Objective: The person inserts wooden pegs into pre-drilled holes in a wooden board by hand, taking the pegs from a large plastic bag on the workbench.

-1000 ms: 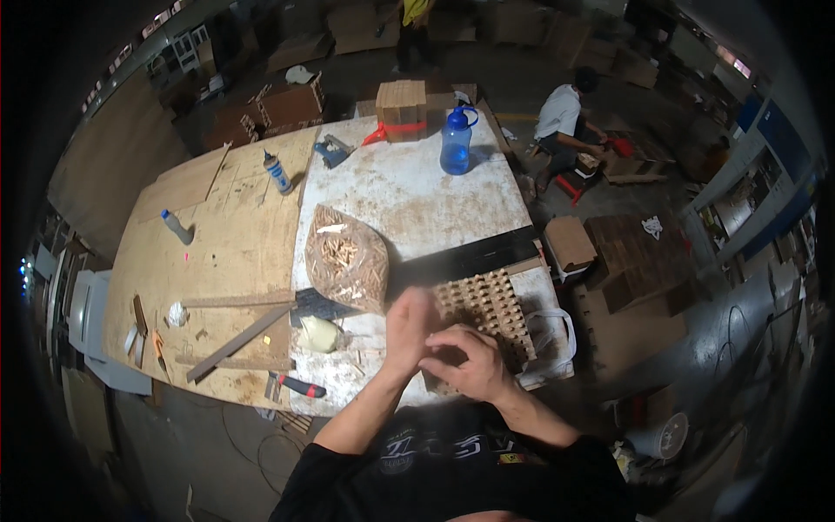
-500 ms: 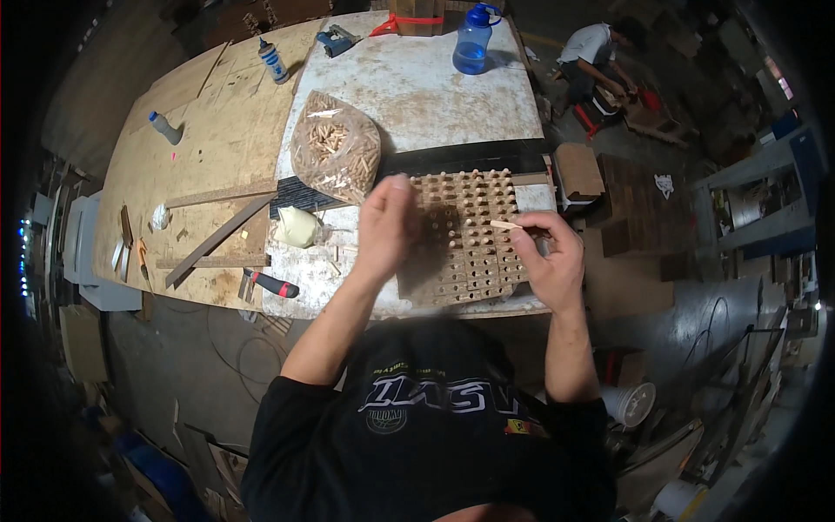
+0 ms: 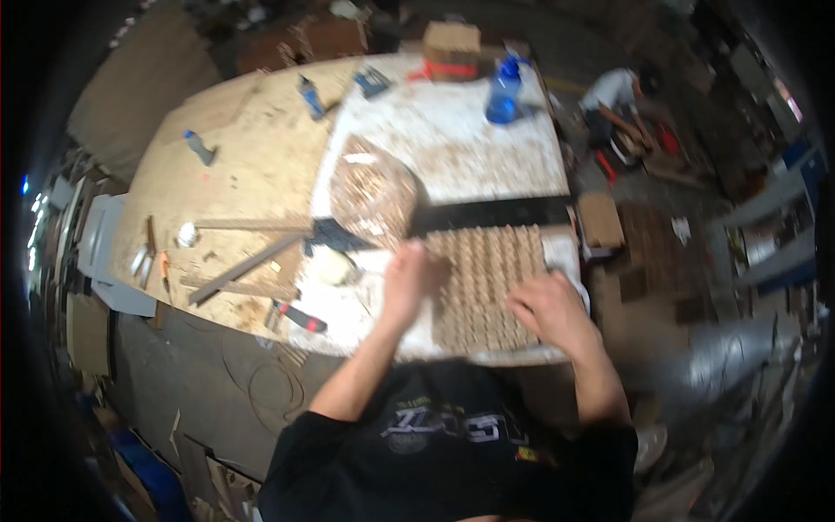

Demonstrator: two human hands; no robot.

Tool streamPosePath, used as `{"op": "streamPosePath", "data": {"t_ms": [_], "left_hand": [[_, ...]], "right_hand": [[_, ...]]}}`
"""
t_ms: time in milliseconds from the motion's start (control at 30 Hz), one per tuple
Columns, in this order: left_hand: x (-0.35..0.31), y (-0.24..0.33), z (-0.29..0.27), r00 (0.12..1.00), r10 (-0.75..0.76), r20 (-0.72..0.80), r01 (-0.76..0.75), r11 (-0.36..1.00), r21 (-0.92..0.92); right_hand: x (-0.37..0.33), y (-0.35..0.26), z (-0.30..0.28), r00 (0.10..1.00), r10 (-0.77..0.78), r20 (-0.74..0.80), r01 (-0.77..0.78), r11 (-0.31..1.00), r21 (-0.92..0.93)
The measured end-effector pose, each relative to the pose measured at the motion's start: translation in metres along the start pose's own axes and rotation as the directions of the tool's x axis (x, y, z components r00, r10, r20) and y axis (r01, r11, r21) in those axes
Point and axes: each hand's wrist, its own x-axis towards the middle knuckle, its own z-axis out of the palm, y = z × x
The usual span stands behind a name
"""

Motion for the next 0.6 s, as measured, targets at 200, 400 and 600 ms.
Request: {"op": "streamPosePath", "data": {"t_ms": [200,400,600], "left_hand": [[0.008,0.013,0.015,0.997,0.002,0.073,0.01,0.988,-0.157],[0.008,0.028,0.028,0.984,-0.08,0.162,0.131,0.933,-0.334],[0.009,0.039,0.05,0.945,-0.194,0.264,0.322,0.692,-0.646]], "right_hand": [[0.014,-0.012,-0.002,0.985,-0.029,0.168,0.046,0.994,-0.101],[0.018,-0.017,-0.01,0.981,0.035,0.189,-0.017,0.995,-0.096],[0.038,-0.046,0.004,0.976,0.201,-0.083,-0.153,0.906,0.394]]}}
